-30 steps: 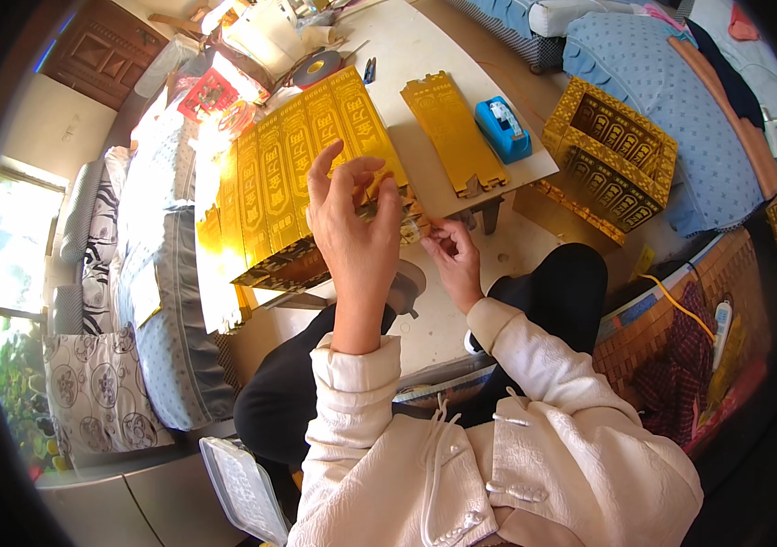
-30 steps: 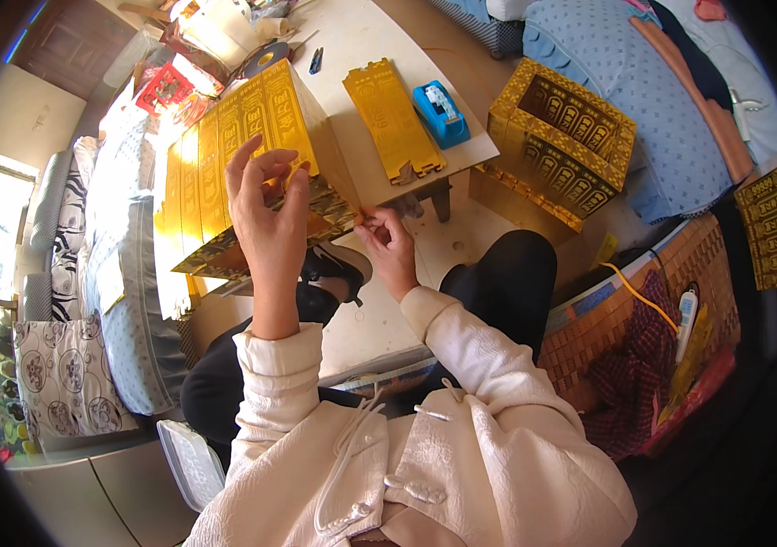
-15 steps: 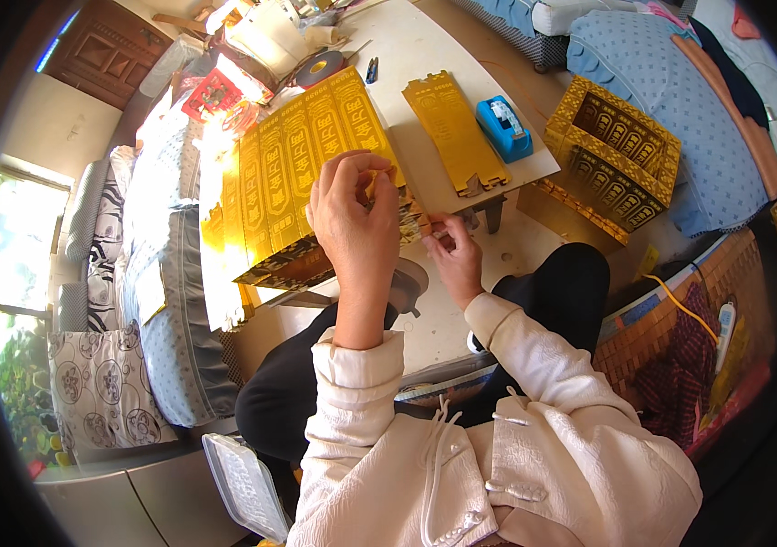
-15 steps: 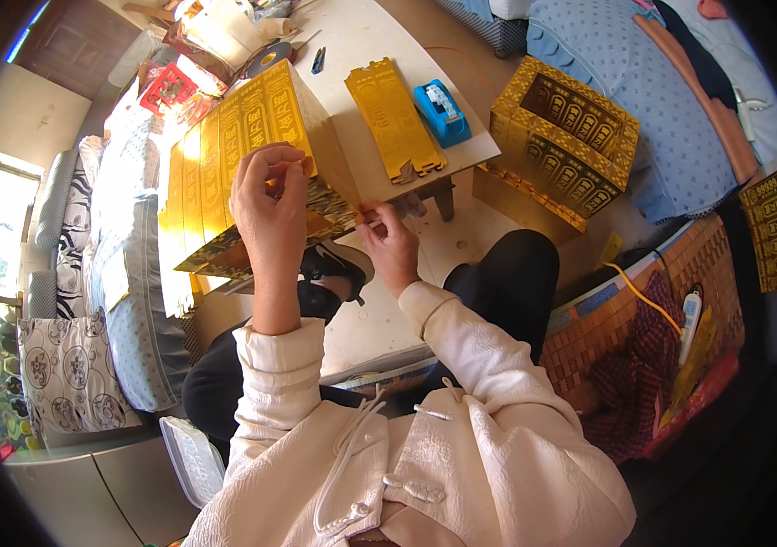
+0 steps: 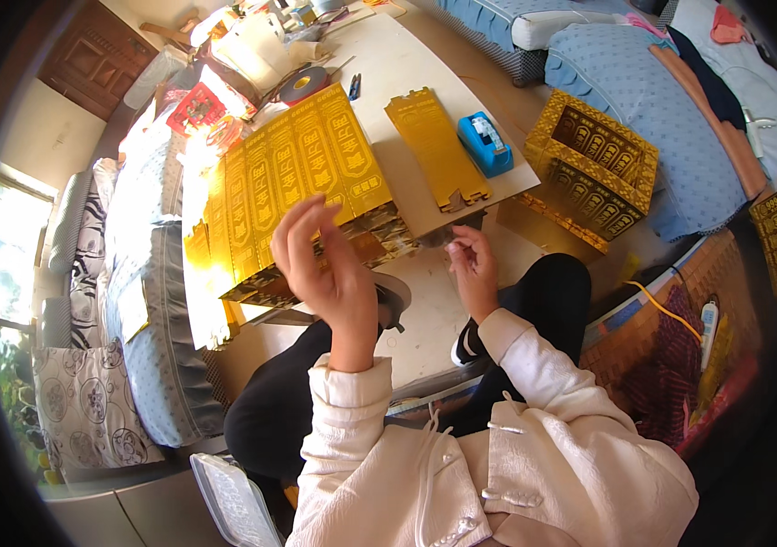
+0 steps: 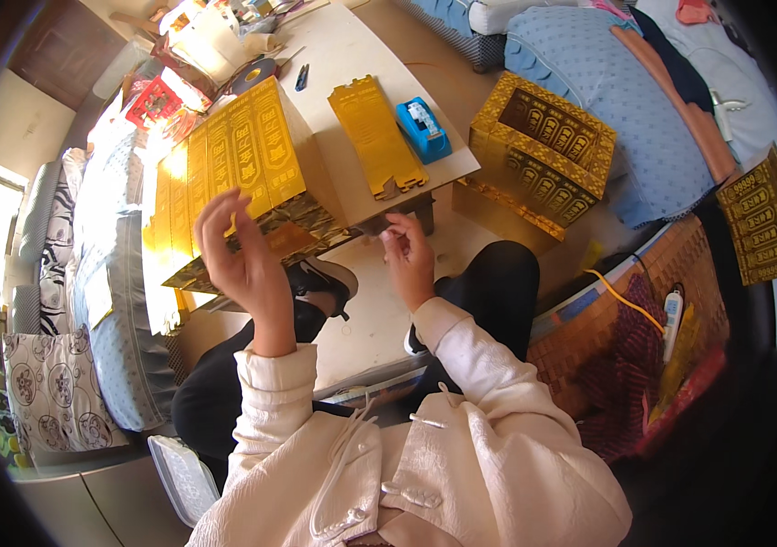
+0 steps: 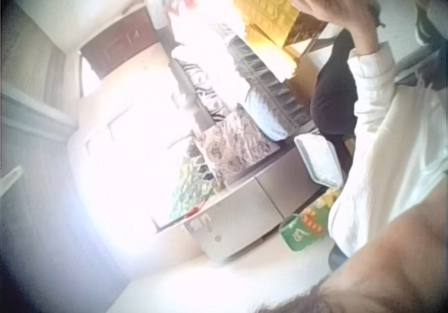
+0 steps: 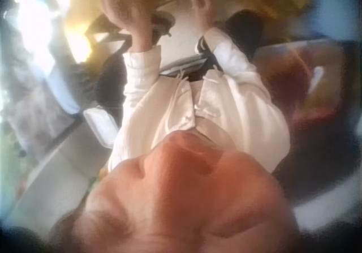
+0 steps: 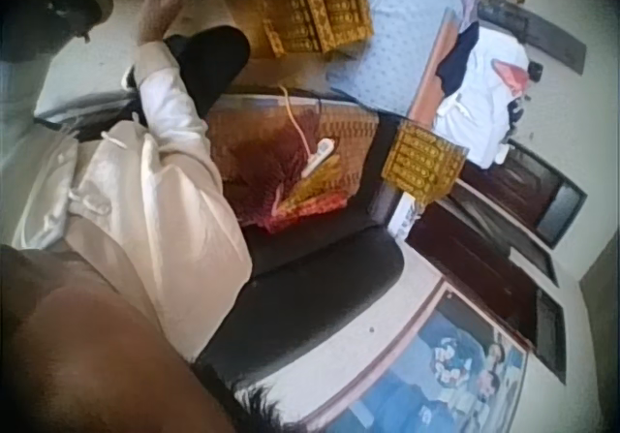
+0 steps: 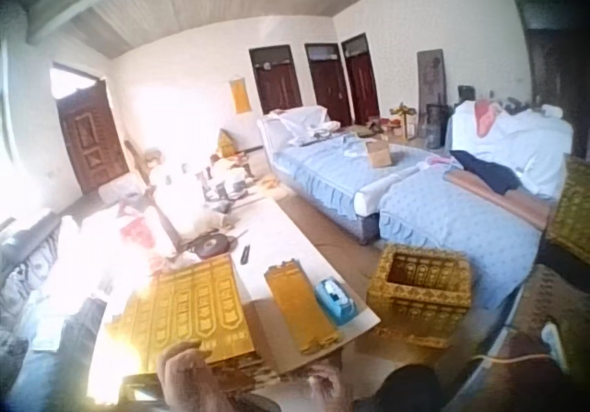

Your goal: The person assembles a gold-patterned paper box by folding flaps and securing them with adhesive tape. They repeatedly apply tape to the edges and corners, then fold and press the flaps to form the box structure.

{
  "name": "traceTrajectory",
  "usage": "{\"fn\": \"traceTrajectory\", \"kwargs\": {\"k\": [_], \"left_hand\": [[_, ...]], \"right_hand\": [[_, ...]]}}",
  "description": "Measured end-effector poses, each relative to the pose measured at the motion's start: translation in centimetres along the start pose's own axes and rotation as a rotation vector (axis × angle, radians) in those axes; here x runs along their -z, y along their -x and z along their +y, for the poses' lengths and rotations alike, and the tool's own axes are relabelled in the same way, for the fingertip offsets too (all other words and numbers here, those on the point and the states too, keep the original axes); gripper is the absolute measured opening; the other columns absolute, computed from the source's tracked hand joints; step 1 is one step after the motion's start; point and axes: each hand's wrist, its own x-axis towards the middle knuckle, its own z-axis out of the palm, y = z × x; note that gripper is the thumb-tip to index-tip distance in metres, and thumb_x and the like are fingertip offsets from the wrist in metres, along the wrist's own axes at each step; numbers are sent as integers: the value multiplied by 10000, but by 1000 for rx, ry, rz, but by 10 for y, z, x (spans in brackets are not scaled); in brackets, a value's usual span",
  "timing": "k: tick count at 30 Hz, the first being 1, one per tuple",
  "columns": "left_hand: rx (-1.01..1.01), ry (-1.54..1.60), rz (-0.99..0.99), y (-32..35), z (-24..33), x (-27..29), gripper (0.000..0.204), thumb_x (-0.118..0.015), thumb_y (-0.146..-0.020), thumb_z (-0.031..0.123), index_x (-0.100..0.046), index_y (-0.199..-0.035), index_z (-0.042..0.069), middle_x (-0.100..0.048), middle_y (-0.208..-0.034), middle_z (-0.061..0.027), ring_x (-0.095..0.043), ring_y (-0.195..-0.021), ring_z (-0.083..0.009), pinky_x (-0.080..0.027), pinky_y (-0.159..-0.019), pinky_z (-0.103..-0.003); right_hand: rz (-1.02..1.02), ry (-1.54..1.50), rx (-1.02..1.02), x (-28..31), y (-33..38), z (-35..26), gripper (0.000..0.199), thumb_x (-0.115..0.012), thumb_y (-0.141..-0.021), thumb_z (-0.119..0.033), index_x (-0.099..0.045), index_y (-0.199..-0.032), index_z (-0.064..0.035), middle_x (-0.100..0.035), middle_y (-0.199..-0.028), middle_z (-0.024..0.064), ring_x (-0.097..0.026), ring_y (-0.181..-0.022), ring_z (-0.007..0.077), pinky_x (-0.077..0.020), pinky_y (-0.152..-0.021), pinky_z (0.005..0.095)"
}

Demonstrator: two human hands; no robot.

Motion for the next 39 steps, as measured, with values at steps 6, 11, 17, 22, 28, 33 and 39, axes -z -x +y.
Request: {"fn": "traceTrajectory", "kwargs": {"k": [6, 11, 17, 22, 28, 33, 39], "left_hand": [[41, 71, -87, 66, -3, 21, 234, -566, -827, -187, -658, -902, 15, -661, -1037, -131, -627, -992, -277, -499, -888, -359], [582, 237, -162, 134, -30, 34, 222, -565, -876, -140, -641, -996, 31, -634, -1005, -66, -612, -943, -181, -485, -851, -278], [849, 411, -145, 150, -65, 38, 244, -538, -955, -85, -574, -1168, 28, -627, -1059, -27, -612, -984, -112, -476, -917, -250], [865, 469, -146, 145, -86, 31, 251, -553, -964, -84, -567, -1190, 25, -635, -1127, -50, -627, -1041, -149, -480, -972, -279], [886, 546, -217, 136, -74, 17, 208, -533, -987, -86, -592, -1154, 24, -651, -1089, -45, -631, -1025, -137, -487, -977, -271], [930, 719, -383, 156, -56, 3, 139, -554, -1017, -57, -636, -1104, 13, -668, -1016, -26, -637, -985, -125, -517, -919, -272], [860, 894, -572, 128, -15, -70, 238, -580, -1012, -25, -586, -1247, 10, -634, -1171, -51, -648, -1036, -145, -532, -895, -293]], "right_hand": [[39, 149, 98, 33, -13, -24, 266, -669, -1021, -133, -632, -1273, -56, -655, -996, 9, -587, -837, 95, -489, -765, 239], [-160, 287, 179, 15, -5, -52, 354, -701, -985, -99, -605, -1324, -60, -685, -1165, 45, -611, -907, 114, -500, -775, 260], [-287, 409, 197, -16, 4, -49, 518, -670, -954, -17, -530, -1452, -55, -636, -1321, 110, -650, -1063, 203, -530, -838, 305], [-305, 401, 193, -30, -5, -45, 578, -640, -930, 21, -504, -1486, -60, -639, -1297, 115, -646, -1061, 215, -536, -848, 317], [-225, 313, 151, -11, -46, -55, 508, -661, -939, -14, -549, -1432, -58, -676, -1185, 116, -655, -1002, 237, -541, -819, 325], [169, 868, 508, 22, -112, -111, 448, -739, -913, -143, -571, -1322, -73, -622, -1217, 145, -529, -1168, 350, -451, -999, 462], [40, 958, 249, 49, -171, -96, 287, -731, -942, -262, -677, -1078, -15, -655, -1077, 148, -599, -1032, 310, -489, -911, 424]]}}
